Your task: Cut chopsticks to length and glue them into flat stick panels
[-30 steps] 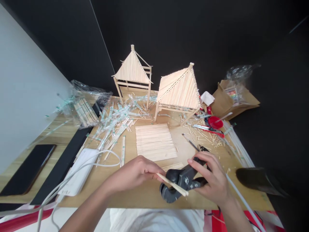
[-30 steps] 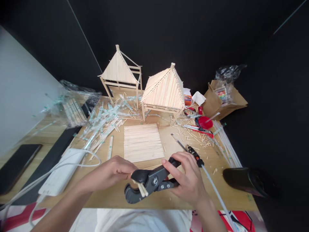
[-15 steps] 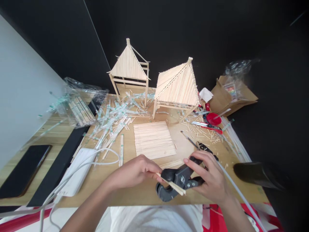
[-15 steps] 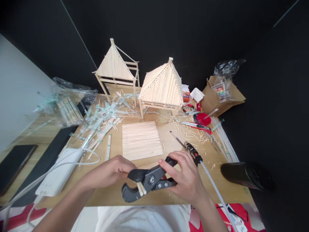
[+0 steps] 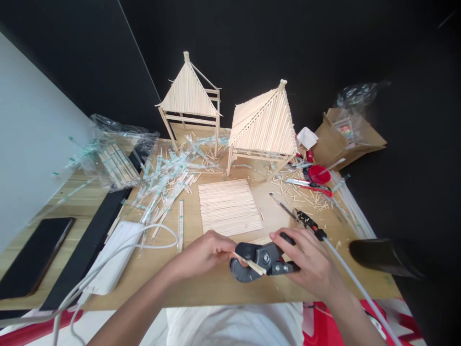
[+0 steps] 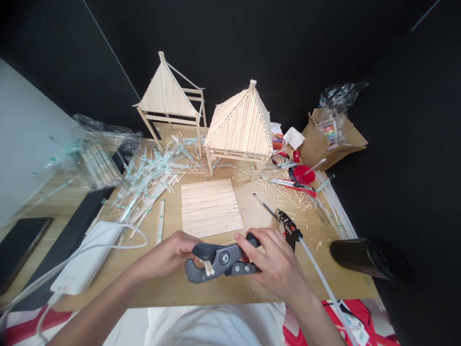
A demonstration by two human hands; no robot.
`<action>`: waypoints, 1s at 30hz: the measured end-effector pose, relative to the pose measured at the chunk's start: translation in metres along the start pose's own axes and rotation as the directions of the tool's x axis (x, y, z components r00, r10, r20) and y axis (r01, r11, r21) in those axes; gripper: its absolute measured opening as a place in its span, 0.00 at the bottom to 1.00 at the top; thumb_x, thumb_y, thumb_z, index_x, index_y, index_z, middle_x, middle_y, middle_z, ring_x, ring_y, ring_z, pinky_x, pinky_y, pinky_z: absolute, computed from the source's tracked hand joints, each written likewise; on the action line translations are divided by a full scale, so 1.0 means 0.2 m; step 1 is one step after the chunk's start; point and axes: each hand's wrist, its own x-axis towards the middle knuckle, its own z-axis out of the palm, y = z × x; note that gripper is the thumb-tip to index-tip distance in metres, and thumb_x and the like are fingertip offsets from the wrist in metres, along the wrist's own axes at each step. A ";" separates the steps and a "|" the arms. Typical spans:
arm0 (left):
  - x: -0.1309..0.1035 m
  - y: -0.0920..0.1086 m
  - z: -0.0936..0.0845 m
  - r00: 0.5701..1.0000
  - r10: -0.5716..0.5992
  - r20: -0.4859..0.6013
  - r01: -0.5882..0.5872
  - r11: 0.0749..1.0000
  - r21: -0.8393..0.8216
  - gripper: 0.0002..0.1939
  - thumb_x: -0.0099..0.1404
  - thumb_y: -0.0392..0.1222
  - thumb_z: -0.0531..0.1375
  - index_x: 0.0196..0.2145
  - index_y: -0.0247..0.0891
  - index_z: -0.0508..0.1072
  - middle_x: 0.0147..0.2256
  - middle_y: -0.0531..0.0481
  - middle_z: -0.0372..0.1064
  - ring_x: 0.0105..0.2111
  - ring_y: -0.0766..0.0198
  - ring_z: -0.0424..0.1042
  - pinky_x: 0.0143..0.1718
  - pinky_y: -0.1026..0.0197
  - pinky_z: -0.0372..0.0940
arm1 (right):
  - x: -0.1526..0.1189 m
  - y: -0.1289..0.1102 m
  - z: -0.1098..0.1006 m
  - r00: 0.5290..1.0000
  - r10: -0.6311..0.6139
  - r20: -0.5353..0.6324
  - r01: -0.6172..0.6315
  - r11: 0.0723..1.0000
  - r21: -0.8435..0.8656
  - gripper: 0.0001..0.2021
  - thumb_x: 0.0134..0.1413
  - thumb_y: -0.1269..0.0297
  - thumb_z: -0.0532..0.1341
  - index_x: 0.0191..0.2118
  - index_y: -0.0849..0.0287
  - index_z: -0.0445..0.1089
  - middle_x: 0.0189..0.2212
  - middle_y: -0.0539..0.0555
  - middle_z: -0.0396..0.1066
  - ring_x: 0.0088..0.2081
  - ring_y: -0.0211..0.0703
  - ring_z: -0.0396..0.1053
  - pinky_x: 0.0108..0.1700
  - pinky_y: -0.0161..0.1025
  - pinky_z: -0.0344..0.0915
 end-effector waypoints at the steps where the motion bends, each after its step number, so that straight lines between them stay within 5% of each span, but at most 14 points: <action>1: 0.00 -0.01 0.00 1.000 -0.017 0.008 0.017 1.000 -0.023 0.15 0.67 0.38 0.52 0.32 0.37 0.80 0.29 0.49 0.75 0.30 0.64 0.72 0.33 0.68 0.61 | 0.00 0.00 0.01 1.000 0.011 0.009 -0.011 1.000 -0.010 0.26 0.55 0.73 0.59 0.60 0.55 0.59 0.43 0.60 0.68 0.43 0.50 0.67 0.45 0.49 0.65; 10: 0.02 -0.14 0.12 0.978 -0.168 0.126 0.202 0.914 -0.351 0.10 0.62 0.36 0.57 0.29 0.33 0.79 0.27 0.51 0.75 0.30 0.63 0.71 0.36 0.66 0.61 | -0.09 0.01 0.07 0.985 0.142 0.101 -0.142 0.990 -0.012 0.22 0.51 0.66 0.60 0.53 0.65 0.63 0.38 0.60 0.70 0.39 0.51 0.68 0.42 0.47 0.66; 16: 0.08 -0.19 0.17 0.956 -0.243 0.165 0.292 0.841 -0.455 0.13 0.60 0.46 0.61 0.28 0.32 0.79 0.28 0.47 0.76 0.29 0.64 0.71 0.36 0.65 0.62 | -0.13 0.04 0.11 0.936 0.307 0.170 -0.308 0.951 -0.023 0.14 0.54 0.65 0.59 0.47 0.61 0.65 0.35 0.57 0.72 0.37 0.49 0.70 0.38 0.42 0.66; 24: 0.06 -0.15 0.13 0.940 -0.286 0.187 0.342 0.772 -0.536 0.16 0.58 0.50 0.63 0.27 0.32 0.78 0.25 0.47 0.75 0.25 0.66 0.70 0.34 0.64 0.62 | -0.05 0.01 0.12 0.819 0.453 0.352 -0.488 0.873 0.012 0.09 0.55 0.66 0.57 0.42 0.55 0.67 0.35 0.52 0.74 0.37 0.45 0.73 0.38 0.36 0.64; 30: 0.00 -0.20 -0.05 0.930 -0.357 0.091 0.344 0.752 -0.562 0.14 0.58 0.48 0.64 0.28 0.31 0.78 0.24 0.47 0.75 0.24 0.68 0.70 0.26 0.67 0.56 | 0.24 0.01 0.15 0.784 0.453 0.424 -0.461 0.883 -0.090 0.17 0.58 0.47 0.54 0.36 0.54 0.70 0.31 0.52 0.76 0.34 0.44 0.74 0.32 0.33 0.60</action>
